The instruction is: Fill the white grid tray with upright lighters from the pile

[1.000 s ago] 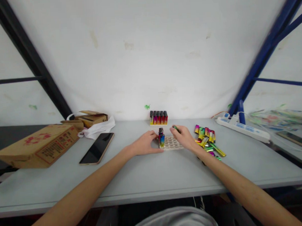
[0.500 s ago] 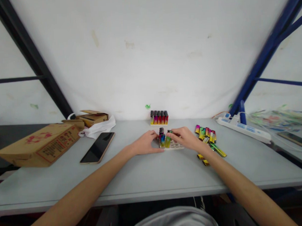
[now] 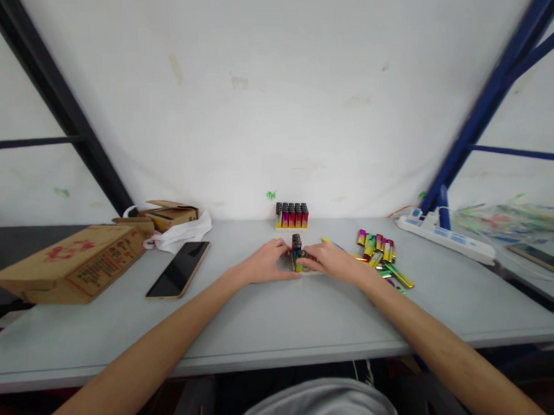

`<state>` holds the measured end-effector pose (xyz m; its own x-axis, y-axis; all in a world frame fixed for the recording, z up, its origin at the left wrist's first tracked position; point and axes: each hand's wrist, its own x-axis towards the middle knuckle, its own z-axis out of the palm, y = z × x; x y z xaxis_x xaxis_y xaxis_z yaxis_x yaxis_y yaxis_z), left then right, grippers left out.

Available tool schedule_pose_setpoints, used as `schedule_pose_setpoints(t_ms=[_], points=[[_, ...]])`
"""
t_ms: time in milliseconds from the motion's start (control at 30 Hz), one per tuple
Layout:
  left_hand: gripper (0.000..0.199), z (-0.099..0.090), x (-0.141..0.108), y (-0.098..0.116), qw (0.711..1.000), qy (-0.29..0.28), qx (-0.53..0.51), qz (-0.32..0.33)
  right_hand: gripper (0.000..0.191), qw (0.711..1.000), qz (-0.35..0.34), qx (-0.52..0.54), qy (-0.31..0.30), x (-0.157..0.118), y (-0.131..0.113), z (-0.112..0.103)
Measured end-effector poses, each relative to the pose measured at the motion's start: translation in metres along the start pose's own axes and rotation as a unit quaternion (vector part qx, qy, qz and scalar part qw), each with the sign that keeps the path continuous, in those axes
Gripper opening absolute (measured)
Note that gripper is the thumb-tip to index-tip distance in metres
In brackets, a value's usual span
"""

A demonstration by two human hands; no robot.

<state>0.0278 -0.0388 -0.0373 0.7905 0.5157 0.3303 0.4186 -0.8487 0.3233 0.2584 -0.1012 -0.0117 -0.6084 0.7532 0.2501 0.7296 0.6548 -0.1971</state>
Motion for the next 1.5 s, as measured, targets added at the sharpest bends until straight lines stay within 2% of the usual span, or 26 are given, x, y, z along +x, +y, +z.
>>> schedule_pose_setpoints(t_ms=[133,233,300,333,400,467,533,833,933,1000,1133,1200,1267,1333,1400,1500], points=[[0.056,0.000,0.000,0.000,1.000,0.002,0.002,-0.004,0.047,1.000,0.012,-0.015,0.007,-0.001,0.004,-0.009],[0.061,0.000,0.000,0.000,1.000,-0.004,0.005,-0.018,0.047,0.994,0.081,-0.030,0.060,-0.012,0.027,-0.025],[0.063,0.000,0.000,0.001,1.000,-0.007,0.005,-0.021,0.041,0.986,0.129,-0.064,0.082,-0.023,0.049,-0.033],[0.064,-0.001,0.000,0.001,1.000,-0.008,0.005,-0.021,0.035,0.983,0.149,-0.076,0.071,-0.028,0.060,-0.036],[0.065,-0.001,0.000,0.000,1.000,-0.007,0.007,-0.021,0.028,0.979,0.188,-0.073,0.010,-0.038,0.077,-0.037],[0.064,-0.001,0.000,0.001,1.000,-0.009,0.009,-0.020,0.029,0.973,0.220,-0.058,-0.040,-0.043,0.087,-0.035],[0.062,-0.002,0.000,0.001,1.000,-0.013,0.009,-0.021,0.031,0.969,0.235,-0.049,-0.059,-0.043,0.088,-0.031],[0.064,-0.001,0.000,0.001,1.000,-0.015,0.012,-0.023,0.020,0.954,0.272,-0.113,-0.060,-0.030,0.074,-0.016],[0.062,-0.002,0.000,0.001,1.000,-0.014,0.008,-0.021,0.022,0.945,0.305,-0.118,-0.027,-0.030,0.073,-0.015],[0.061,-0.002,0.000,0.001,1.000,-0.010,0.005,-0.019,0.024,0.946,0.307,-0.103,0.027,-0.029,0.072,-0.015],[0.061,-0.001,0.000,0.001,1.000,-0.003,0.007,-0.015,0.024,0.949,0.262,-0.011,0.175,-0.022,0.072,-0.018],[0.061,-0.001,0.001,0.000,1.000,-0.005,0.007,-0.016,0.032,0.939,0.239,0.079,0.232,-0.017,0.070,-0.017],[0.059,-0.001,0.001,0.000,1.000,-0.008,0.000,-0.018,0.040,0.918,0.213,0.197,0.272,-0.014,0.064,-0.014],[0.057,-0.003,0.001,0.001,1.000,-0.017,-0.015,-0.020,0.042,0.881,0.186,0.331,0.281,-0.011,0.055,-0.011],[0.053,-0.007,0.000,0.001,0.999,-0.029,-0.029,-0.016,0.042,0.842,0.169,0.447,0.251,-0.009,0.043,-0.010],[0.049,-0.013,-0.002,0.000,0.998,-0.044,-0.041,0.001,0.042,0.811,0.156,0.531,0.191,-0.007,0.026,-0.009]])
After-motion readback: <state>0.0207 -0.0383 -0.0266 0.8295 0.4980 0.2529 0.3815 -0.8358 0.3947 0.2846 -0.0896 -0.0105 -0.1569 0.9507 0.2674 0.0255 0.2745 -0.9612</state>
